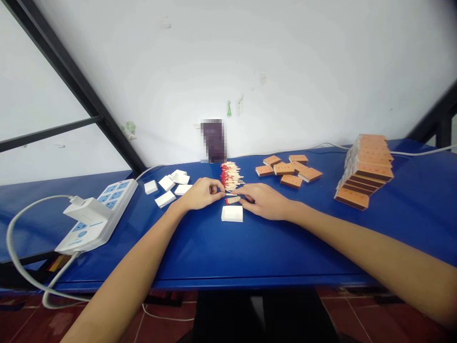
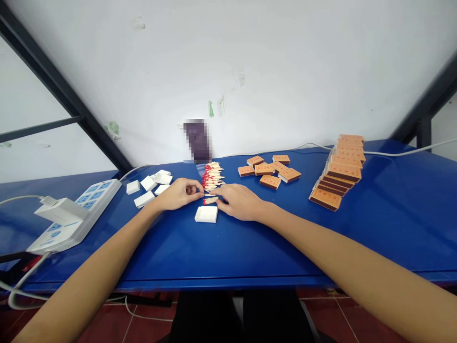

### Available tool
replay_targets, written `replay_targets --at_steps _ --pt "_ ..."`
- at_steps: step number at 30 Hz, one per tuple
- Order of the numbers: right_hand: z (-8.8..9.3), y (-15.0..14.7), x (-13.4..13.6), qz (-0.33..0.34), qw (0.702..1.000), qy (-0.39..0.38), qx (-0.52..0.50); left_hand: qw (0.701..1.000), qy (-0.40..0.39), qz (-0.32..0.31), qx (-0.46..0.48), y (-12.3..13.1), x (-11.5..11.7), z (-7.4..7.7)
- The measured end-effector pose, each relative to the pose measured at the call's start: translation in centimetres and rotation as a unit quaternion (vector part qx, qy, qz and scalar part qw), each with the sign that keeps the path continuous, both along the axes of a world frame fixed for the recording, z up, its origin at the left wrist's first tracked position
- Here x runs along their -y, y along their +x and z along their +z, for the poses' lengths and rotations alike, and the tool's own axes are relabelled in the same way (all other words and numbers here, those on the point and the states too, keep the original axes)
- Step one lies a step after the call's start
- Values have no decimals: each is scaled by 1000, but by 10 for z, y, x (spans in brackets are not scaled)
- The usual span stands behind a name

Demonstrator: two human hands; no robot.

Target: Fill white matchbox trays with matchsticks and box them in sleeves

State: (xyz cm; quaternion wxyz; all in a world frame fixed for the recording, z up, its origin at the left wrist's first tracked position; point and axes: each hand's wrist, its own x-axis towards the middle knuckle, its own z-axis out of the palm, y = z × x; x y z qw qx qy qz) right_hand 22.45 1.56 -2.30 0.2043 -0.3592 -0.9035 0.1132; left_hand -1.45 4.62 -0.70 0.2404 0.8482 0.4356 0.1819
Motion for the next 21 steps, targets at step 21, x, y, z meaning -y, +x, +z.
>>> replay_targets --at_steps 21 --pt "5 3 2 -4 999 1 42 998 29 47 20 -2 -6 -4"
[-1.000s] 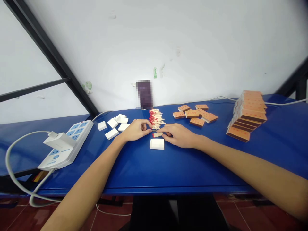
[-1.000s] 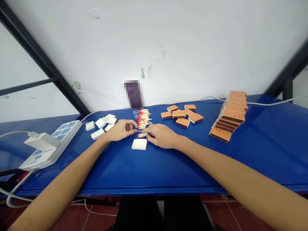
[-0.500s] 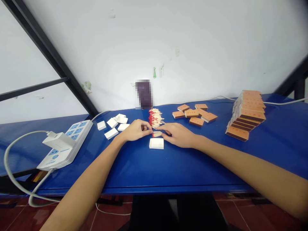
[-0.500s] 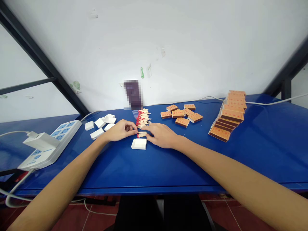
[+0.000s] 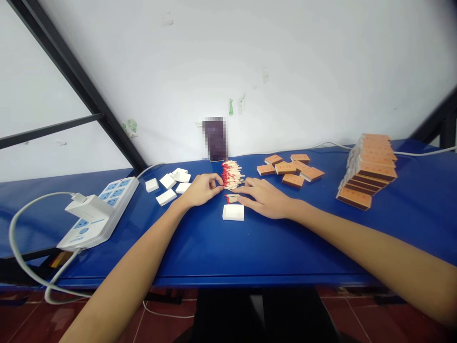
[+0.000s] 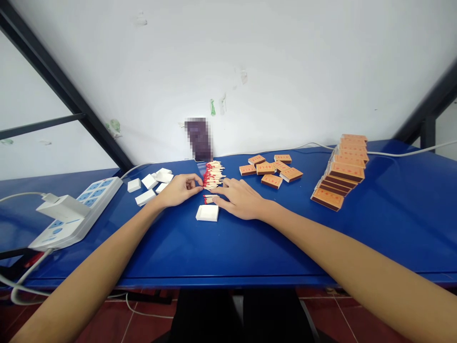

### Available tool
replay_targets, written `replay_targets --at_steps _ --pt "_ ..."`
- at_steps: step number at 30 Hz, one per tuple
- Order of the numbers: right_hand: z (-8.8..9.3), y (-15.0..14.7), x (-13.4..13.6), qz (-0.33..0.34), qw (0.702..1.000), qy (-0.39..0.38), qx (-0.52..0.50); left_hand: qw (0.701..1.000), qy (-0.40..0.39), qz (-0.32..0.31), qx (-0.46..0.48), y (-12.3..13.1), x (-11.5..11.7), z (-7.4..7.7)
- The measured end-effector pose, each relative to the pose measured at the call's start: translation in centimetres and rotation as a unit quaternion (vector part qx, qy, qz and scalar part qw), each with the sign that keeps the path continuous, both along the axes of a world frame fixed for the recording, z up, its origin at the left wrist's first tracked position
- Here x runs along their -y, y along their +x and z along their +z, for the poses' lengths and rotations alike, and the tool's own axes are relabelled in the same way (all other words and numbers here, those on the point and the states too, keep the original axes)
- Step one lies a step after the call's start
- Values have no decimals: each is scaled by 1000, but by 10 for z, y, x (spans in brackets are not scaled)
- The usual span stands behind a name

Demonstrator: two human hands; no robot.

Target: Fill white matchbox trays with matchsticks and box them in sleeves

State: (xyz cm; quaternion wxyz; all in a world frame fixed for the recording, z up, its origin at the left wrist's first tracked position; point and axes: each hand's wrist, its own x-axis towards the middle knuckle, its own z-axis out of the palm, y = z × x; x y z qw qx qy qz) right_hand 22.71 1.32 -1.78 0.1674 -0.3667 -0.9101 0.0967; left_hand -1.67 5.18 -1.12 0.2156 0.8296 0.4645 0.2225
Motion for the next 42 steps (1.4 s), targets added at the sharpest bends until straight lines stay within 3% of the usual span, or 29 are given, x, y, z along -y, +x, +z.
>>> replay_targets --at_steps 15,28,42 --pt "-2 0 -2 -5 1000 5 -6 1000 -3 4 -27 0 -1 2" --pt "-1 1 -2 -12 1000 8 -28 997 -54 -55 -28 -2 3 5" --pt "-1 0 -3 -13 999 15 -28 997 -43 -54 -40 -1 5 7"
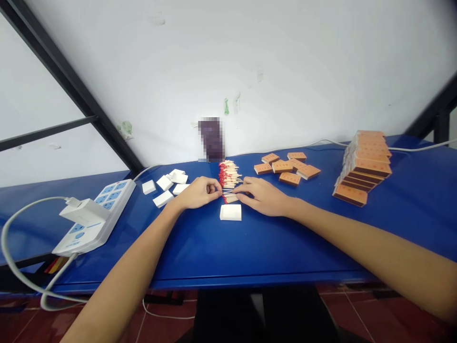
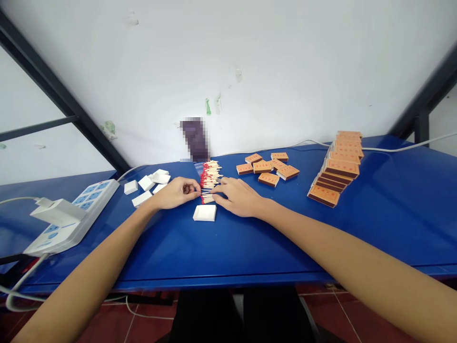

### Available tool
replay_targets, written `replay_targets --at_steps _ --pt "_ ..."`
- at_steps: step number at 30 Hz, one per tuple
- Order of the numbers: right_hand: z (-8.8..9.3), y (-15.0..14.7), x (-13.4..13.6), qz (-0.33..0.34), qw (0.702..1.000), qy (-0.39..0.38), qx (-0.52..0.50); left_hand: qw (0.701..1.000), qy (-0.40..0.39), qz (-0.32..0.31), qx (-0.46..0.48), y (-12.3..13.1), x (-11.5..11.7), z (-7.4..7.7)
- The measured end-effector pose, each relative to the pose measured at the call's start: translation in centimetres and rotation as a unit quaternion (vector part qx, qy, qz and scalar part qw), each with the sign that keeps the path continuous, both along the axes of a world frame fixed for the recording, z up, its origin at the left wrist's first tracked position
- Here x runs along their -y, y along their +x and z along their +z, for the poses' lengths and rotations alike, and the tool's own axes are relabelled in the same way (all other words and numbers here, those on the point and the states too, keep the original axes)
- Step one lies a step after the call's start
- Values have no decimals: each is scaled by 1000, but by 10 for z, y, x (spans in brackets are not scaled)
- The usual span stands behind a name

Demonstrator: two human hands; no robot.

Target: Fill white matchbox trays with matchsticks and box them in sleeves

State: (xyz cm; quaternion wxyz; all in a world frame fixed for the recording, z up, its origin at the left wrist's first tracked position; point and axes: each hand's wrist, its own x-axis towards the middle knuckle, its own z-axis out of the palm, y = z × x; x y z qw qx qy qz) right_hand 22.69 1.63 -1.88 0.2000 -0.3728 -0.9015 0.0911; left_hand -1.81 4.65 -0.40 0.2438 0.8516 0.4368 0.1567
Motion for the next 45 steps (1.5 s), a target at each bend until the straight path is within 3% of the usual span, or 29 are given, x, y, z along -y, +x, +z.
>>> replay_targets --at_steps 11,32,45 --pt "1 1 0 2 1000 -1 10 1000 2 9 5 1 -1 0" --pt "2 0 0 -7 1000 -7 15 999 6 -31 3 4 2 0" --pt "3 -12 -2 -51 998 -15 43 999 33 -29 7 8 9 3"
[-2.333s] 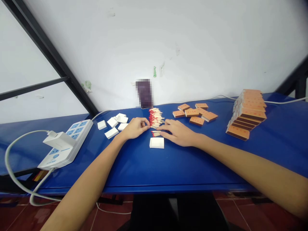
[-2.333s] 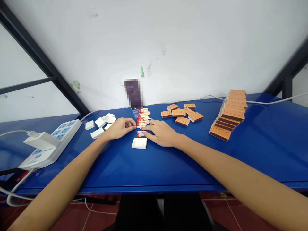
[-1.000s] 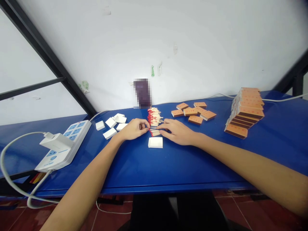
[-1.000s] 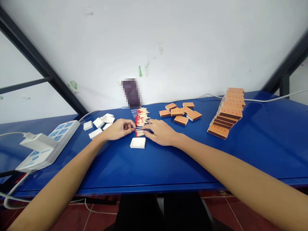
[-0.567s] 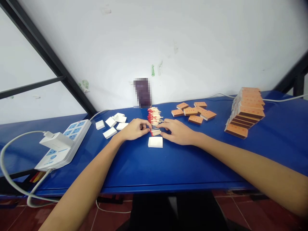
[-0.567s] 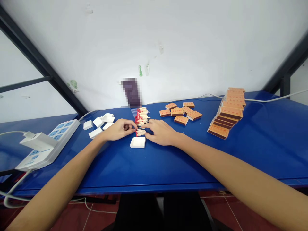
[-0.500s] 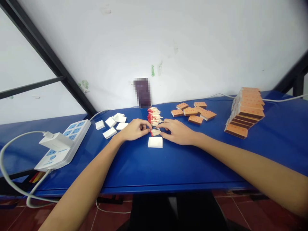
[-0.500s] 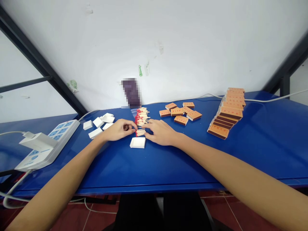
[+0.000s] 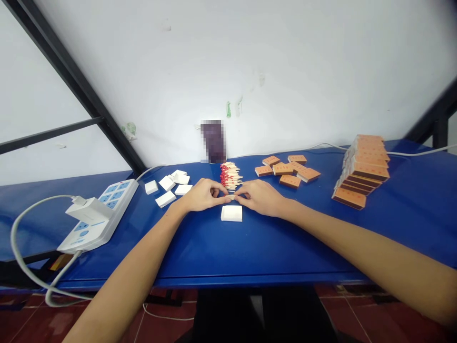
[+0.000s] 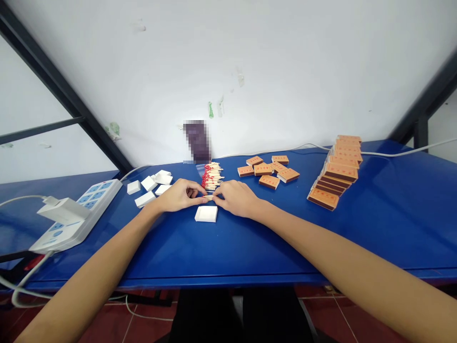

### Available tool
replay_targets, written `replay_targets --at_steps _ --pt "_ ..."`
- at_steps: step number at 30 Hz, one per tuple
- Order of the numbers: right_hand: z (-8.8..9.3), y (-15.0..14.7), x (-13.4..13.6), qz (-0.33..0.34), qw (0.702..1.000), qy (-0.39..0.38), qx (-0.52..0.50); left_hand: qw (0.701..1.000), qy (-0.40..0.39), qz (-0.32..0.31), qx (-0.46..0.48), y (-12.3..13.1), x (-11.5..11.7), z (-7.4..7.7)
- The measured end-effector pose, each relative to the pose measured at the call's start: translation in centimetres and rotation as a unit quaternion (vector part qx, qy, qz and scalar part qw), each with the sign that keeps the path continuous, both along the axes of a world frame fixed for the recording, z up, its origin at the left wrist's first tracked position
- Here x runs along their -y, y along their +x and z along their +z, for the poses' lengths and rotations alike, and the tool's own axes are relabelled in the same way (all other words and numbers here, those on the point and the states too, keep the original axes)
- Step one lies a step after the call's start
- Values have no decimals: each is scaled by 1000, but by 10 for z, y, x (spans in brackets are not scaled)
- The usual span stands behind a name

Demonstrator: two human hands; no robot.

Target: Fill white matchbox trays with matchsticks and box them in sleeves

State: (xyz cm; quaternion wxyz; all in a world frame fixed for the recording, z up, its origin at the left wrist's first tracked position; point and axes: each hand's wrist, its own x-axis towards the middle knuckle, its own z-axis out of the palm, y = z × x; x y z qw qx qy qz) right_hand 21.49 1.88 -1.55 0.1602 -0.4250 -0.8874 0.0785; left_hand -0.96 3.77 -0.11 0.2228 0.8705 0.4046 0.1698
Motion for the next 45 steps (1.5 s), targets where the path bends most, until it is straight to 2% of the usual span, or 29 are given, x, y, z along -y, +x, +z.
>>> replay_targets --at_steps 10,15,20,34,45 --pt "21 -7 -9 39 998 -21 52 998 31 1 -46 4 4 3" --pt "15 -5 -7 43 998 -24 27 996 44 6 -83 8 8 8" --pt "10 -3 -3 34 998 3 44 994 49 1 -98 9 9 8" --pt "9 -5 1 -7 998 9 66 994 53 1 -92 8 9 6" --pt "10 -4 1 -26 999 11 41 995 51 -5 -83 9 8 6"
